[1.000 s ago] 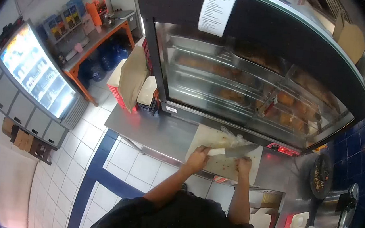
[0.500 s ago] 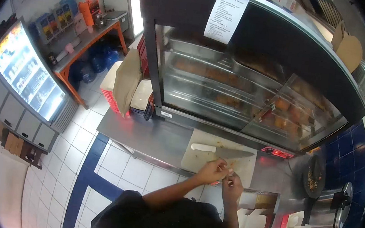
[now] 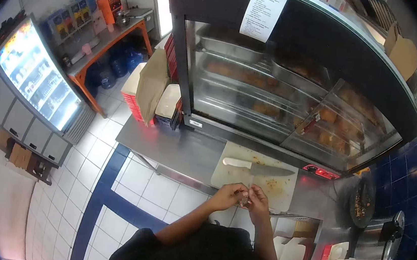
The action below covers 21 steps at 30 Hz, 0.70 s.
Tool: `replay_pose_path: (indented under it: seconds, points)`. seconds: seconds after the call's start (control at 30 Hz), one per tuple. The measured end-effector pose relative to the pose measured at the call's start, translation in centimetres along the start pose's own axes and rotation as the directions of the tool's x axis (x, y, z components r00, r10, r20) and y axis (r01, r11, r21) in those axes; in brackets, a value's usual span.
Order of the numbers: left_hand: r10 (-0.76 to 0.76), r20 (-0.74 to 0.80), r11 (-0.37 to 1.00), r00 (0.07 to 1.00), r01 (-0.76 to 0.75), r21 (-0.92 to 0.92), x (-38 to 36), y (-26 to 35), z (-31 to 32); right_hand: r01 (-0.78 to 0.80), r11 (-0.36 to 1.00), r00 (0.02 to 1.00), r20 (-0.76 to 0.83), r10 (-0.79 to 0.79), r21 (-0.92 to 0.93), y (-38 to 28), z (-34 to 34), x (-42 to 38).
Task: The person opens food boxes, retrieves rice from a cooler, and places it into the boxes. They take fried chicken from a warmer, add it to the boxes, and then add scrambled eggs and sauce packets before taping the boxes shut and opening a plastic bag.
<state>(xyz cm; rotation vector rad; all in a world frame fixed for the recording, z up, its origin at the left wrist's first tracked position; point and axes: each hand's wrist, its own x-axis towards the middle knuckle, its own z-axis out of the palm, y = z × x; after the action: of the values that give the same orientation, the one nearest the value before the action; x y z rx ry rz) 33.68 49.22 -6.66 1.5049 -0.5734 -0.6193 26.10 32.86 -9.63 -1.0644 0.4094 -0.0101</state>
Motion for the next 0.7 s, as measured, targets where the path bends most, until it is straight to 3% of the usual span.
replay_pose_path:
  seconds: [0.07, 0.13, 0.27, 0.33, 0.37, 0.4, 0.43, 0.47, 0.5, 0.53, 0.57, 0.6, 0.63, 0.67, 0.7]
  points:
    - [-0.054, 0.081, 0.962, 0.995, 0.074, -0.263, -0.3, 0.2, 0.1, -0.034, 0.999, 0.999, 0.023, 0.033, 0.039, -0.6, 0.9, -0.1]
    - [-0.049, 0.097, 0.957, 0.994, 0.075, -0.281, -0.4, 0.2, 0.1, -0.038, 0.988, 0.999, -0.010, 0.040, 0.147, -2.3, 2.5, -1.2]
    - [-0.031, 0.135, 0.963, 0.990, 0.065, -0.261, -0.1, -0.5, 0.3, -0.004, 0.977, 1.000, -0.011, 0.007, 0.214, 0.2, -1.0, -0.5]
    - [-0.047, 0.135, 0.956, 0.990, 0.084, -0.281, 0.0, -1.0, 0.1, 0.148, 0.989, 0.981, -0.128, -0.148, -0.006, -0.1, -1.0, -1.2]
    - [-0.060, 0.131, 0.947, 0.990, 0.098, -0.305, 0.3, -1.4, 0.0, 0.150, 0.989, 0.980, -0.133, -0.149, -0.005, -0.5, -1.0, -1.2]
    - [-0.060, 0.135, 0.946, 0.989, 0.100, -0.307, 0.5, -2.0, 0.0, 0.464, 0.692, 0.838, 0.021, -0.546, -0.553, -1.4, -0.7, -1.5]
    - [-0.047, 0.072, 0.953, 0.996, 0.067, -0.295, 0.7, -2.6, 0.0, 0.563, 0.055, 0.603, 0.365, -0.709, -0.825, -1.9, -0.6, -1.7]
    - [-0.033, 0.010, 0.959, 0.999, 0.035, -0.280, 0.9, -3.2, 0.1, 0.559, 0.053, 0.604, 0.363, -0.710, -0.828, -1.8, -0.9, -1.7]
    - [-0.033, 0.015, 0.959, 0.999, 0.036, -0.281, 0.8, -1.6, 0.1, 0.468, 0.230, 0.756, 0.252, -0.604, -0.853, -1.3, -1.6, -1.6]
    - [0.077, 0.080, 0.997, 0.994, -0.076, -0.013, 0.5, 0.0, 0.0, 0.345, 0.391, 0.875, 0.142, -0.463, -0.854, -0.5, -2.4, -1.4]
    - [0.167, 0.168, 0.948, 0.972, -0.205, 0.245, 0.2, 1.5, 0.0, 0.196, 0.522, 0.956, 0.042, -0.291, -0.830, 0.3, -3.2, -1.1]
    - [0.167, 0.166, 0.948, 0.972, -0.205, 0.244, -0.2, 2.0, 0.2, 0.028, 0.618, 0.994, -0.041, -0.097, -0.786, 1.0, -3.7, -0.9]
    - [0.195, 0.232, 0.881, 0.953, -0.274, 0.385, -0.6, 2.3, 0.7, -0.148, 0.672, 0.989, -0.104, 0.106, -0.726, 1.5, -4.3, -0.7]
    - [0.213, 0.298, 0.789, 0.931, -0.343, 0.510, -0.7, 2.3, 1.2, -0.143, 0.665, 0.990, -0.097, 0.106, -0.733, 1.8, -4.7, -0.5]
    - [0.218, 0.289, 0.789, 0.932, -0.342, 0.510, -0.8, 2.0, 1.6, -0.121, 0.922, 0.992, -0.080, 0.099, -0.367, 1.8, -4.7, -0.5]
